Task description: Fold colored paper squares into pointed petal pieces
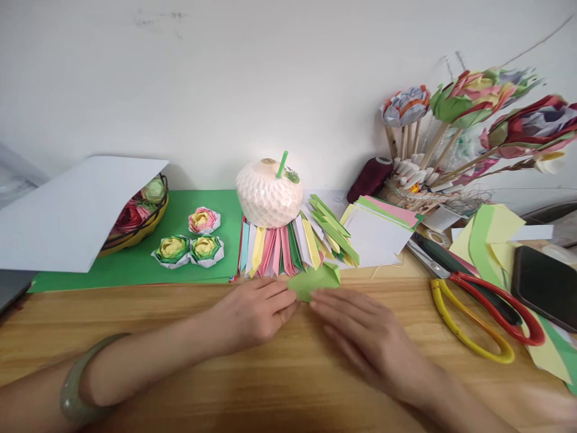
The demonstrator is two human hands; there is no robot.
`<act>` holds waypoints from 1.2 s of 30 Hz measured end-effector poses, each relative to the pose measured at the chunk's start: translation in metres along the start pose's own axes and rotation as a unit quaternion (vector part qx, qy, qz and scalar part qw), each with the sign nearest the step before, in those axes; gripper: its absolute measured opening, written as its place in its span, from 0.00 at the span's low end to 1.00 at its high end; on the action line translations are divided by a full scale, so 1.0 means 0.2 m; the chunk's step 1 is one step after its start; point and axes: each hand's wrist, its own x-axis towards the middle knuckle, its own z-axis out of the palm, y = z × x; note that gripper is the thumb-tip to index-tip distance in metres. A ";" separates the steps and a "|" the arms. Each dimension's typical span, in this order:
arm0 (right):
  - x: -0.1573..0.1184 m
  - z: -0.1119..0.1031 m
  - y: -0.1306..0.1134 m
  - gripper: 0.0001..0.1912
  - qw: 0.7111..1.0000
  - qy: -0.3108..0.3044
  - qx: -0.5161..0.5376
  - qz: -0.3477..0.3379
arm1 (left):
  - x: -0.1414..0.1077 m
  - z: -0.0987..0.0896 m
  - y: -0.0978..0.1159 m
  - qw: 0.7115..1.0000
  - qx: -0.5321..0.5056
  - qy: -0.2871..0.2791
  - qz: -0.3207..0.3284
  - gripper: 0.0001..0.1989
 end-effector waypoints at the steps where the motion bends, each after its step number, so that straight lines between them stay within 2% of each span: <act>1: -0.01 0.01 0.01 0.16 0.999 0.006 -0.036 0.019 | 0.00 -0.01 -0.01 1.000 -0.006 0.005 0.007 0.12; 4: -0.01 0.01 0.02 0.14 0.998 -0.001 -0.065 0.007 | 0.02 -0.03 -0.02 0.999 -0.012 0.018 0.030 0.12; 8: 0.00 0.00 -0.04 0.13 0.998 -0.054 0.011 -0.043 | 0.03 -0.03 -0.01 1.000 0.001 0.019 0.022 0.14; 11: 0.01 -0.01 -0.07 0.15 0.992 -0.094 0.070 -0.040 | 0.03 -0.02 0.01 1.000 -0.005 0.018 -0.005 0.14; 13: 0.01 -0.01 -0.06 0.14 0.990 -0.086 0.112 -0.027 | 0.03 -0.02 0.02 0.999 -0.011 0.019 -0.023 0.13; 15: 0.01 0.00 -0.05 0.11 0.989 -0.040 0.139 0.010 | 0.02 -0.01 0.03 0.999 -0.013 0.022 -0.024 0.12; 17: 0.01 0.02 -0.04 0.10 0.988 0.020 0.124 0.091 | 0.02 -0.01 0.04 1.000 -0.009 0.019 -0.007 0.11; 19: 0.02 0.04 -0.03 0.08 0.977 0.050 0.083 0.187 | 0.01 -0.01 0.05 1.000 0.001 0.003 0.017 0.10; 22: 0.03 0.06 -0.04 0.06 0.963 0.024 0.048 0.265 | 0.00 -0.02 0.07 0.998 0.030 -0.018 0.048 0.12; 27: 0.04 0.08 -0.05 0.06 0.950 0.013 0.077 0.301 | 0.01 -0.05 0.11 0.993 0.077 -0.041 0.083 0.16; 31: 0.03 0.09 -0.04 0.06 0.957 0.031 0.082 0.276 | 0.00 -0.06 0.13 0.991 0.094 -0.055 0.084 0.15; 36: 0.01 0.11 -0.02 0.08 0.982 0.061 0.009 0.180 | -0.01 -0.05 0.11 0.995 0.070 -0.036 0.061 0.15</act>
